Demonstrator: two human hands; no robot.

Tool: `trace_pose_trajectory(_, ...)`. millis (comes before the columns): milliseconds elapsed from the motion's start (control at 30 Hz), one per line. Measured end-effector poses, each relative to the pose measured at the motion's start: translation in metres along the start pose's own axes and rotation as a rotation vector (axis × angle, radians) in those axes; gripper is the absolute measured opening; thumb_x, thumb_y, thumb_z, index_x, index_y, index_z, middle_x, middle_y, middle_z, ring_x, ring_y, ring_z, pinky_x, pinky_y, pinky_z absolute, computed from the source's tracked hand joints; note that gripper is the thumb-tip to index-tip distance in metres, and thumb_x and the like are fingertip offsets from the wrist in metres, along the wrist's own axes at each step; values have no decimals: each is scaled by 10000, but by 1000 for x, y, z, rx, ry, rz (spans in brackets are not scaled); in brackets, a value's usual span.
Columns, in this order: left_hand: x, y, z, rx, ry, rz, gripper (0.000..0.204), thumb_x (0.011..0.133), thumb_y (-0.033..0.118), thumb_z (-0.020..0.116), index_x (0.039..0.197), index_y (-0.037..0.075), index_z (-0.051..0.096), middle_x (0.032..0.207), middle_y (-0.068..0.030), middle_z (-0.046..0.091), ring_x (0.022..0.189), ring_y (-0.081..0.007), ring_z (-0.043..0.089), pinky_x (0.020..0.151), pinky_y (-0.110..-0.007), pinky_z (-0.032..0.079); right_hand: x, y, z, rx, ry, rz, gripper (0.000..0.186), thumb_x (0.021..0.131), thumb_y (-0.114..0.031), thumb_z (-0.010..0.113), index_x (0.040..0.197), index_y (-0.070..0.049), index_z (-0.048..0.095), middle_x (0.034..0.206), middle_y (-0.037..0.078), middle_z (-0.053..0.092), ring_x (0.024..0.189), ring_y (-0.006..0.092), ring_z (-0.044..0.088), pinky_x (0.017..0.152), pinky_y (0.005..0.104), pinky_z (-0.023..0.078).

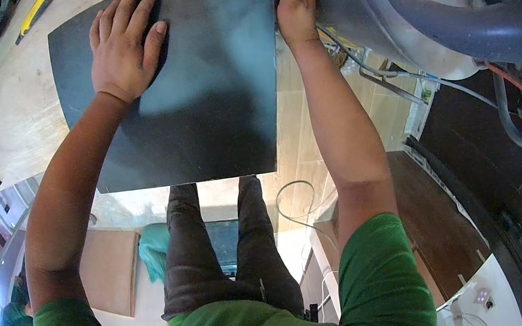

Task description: The person retrieves a utility knife from a tool bag and uses it to score a dark rectangular board along its edges. They then use a hammer to tap the board, likely to snap it along the scored lines. The person handles the board and tools on a wooden workbench.

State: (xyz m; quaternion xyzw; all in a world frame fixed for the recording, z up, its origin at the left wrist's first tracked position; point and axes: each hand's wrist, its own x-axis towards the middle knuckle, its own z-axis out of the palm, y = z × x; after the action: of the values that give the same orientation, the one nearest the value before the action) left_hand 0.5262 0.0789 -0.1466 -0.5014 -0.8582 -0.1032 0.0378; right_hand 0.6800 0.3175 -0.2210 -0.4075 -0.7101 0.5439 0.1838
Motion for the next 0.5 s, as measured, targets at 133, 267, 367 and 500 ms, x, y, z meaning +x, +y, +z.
trace_pose_trajectory(133,5,10,-13,-66,-10,-2,483,942,308,529,1356,59,533,1441,-188,473,1323,-385,419,1134,-535,270,-7,15,-9,-385,-45,-129,359,1027,-188,394,1206,50,594,905,245,633,902,383,605,858,456,455)
trace_pose_trajectory(267,3,9,-13,-70,-3,4,478,951,307,523,1361,63,532,1435,-185,479,1329,-376,416,1137,-536,265,-33,17,-13,-408,-100,24,345,1019,-141,400,1238,52,584,916,275,624,894,393,603,853,464,457)
trace_pose_trajectory(367,3,9,-14,-57,-10,2,476,955,306,521,1364,64,531,1435,-185,479,1330,-376,416,1136,-537,268,-56,12,-11,-155,-16,-53,451,1048,-383,393,906,8,566,762,118,553,766,224,519,730,376,416)
trace_pose_trajectory(500,3,8,-12,-53,6,18,478,956,309,518,1368,64,530,1432,-186,481,1327,-378,417,1134,-537,271,-80,33,-16,87,-25,-68,574,1074,-447,376,751,-9,559,709,38,537,718,130,478,679,316,396)
